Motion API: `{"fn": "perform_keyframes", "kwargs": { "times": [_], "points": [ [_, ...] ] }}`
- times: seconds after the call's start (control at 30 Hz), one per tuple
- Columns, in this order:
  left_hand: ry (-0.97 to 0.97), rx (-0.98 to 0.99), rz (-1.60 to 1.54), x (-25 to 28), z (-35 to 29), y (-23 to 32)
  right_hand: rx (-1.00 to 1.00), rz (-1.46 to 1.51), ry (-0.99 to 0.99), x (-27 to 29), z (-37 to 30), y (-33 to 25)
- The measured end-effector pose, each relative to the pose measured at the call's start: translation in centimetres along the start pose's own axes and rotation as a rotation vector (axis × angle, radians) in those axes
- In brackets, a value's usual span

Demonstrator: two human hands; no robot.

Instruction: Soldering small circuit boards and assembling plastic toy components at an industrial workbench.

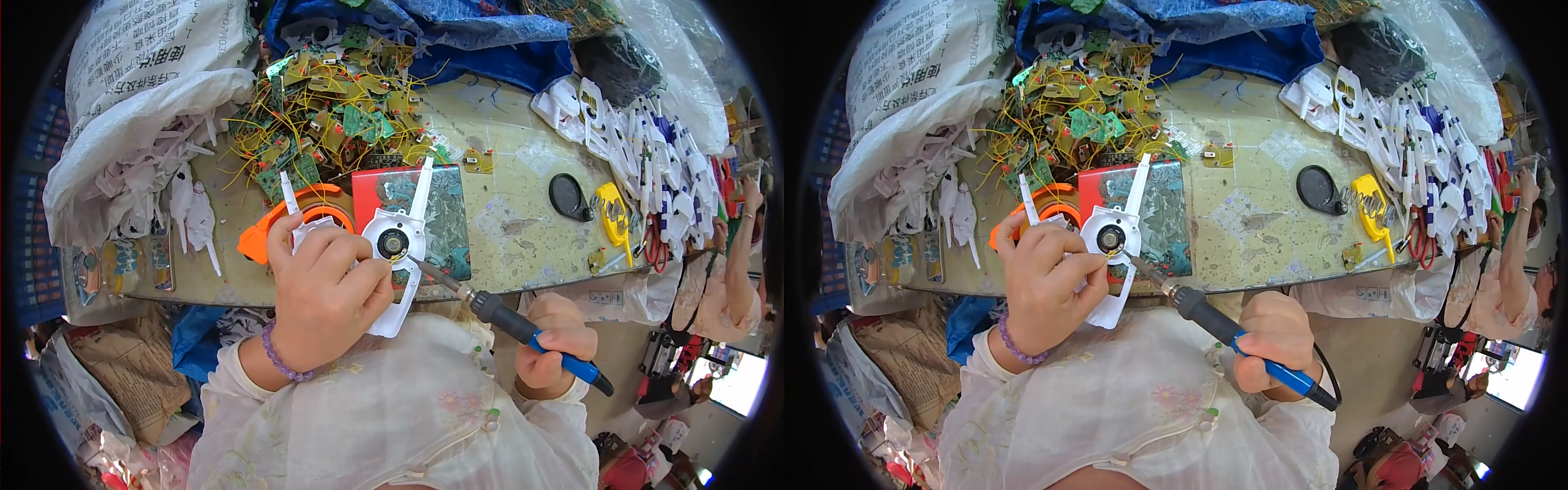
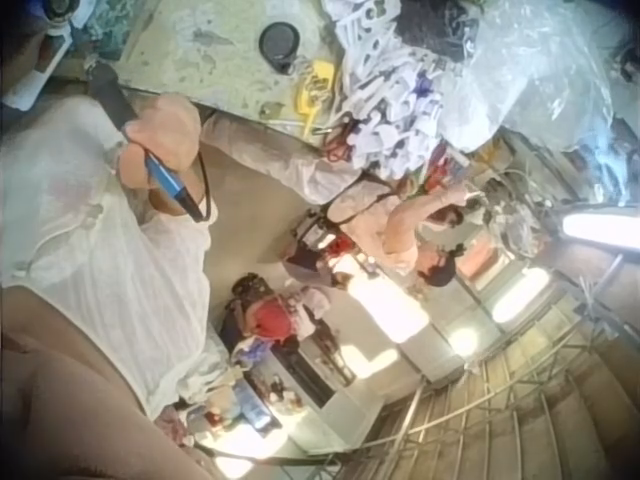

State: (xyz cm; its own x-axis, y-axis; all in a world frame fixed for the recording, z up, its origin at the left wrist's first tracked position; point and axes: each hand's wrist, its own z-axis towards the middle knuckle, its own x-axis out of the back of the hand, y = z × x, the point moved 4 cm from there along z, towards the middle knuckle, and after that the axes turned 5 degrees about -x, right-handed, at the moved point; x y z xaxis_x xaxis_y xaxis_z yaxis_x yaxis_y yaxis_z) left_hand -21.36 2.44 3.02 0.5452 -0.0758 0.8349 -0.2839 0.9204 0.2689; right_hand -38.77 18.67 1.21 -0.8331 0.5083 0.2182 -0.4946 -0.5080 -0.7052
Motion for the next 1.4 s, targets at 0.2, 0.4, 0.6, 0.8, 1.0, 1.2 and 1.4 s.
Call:
{"fn": "perform_keyframes", "kwargs": {
  "times": [0.2, 0.4, 0.6, 0.8, 1.0, 1.2, 1.4],
  "points": [
    [-0.021, -0.009, 0.008, -0.1, 0.0, 0.0, 0.020, 0.013, -0.006, -0.3, 0.4, 0.3],
    [-0.028, -0.009, 0.005, -0.1, 0.0, -0.1, 0.019, 0.025, 0.011, -0.5, 0.4, 0.5],
    [-0.032, -0.004, 0.000, -0.1, -0.1, 0.0, -0.069, 0.007, 0.002, -0.3, 1.1, -0.3],
    [-0.038, 0.005, -0.024, -0.2, -0.2, -0.2, -0.057, -0.005, -0.121, -0.3, 3.5, -1.2],
    [-0.038, 0.004, -0.042, -0.3, -0.2, -0.2, -0.012, -0.027, -0.093, -0.3, 3.9, -1.1],
    [-0.078, -0.029, -0.047, -0.4, -0.3, -0.2, -0.028, 0.023, -0.087, -0.3, 3.8, -0.7],
    [-0.071, -0.029, -0.021, -0.3, -0.1, -0.1, -0.084, 0.116, 0.008, -0.4, 2.3, 0.1]
  ]
}}
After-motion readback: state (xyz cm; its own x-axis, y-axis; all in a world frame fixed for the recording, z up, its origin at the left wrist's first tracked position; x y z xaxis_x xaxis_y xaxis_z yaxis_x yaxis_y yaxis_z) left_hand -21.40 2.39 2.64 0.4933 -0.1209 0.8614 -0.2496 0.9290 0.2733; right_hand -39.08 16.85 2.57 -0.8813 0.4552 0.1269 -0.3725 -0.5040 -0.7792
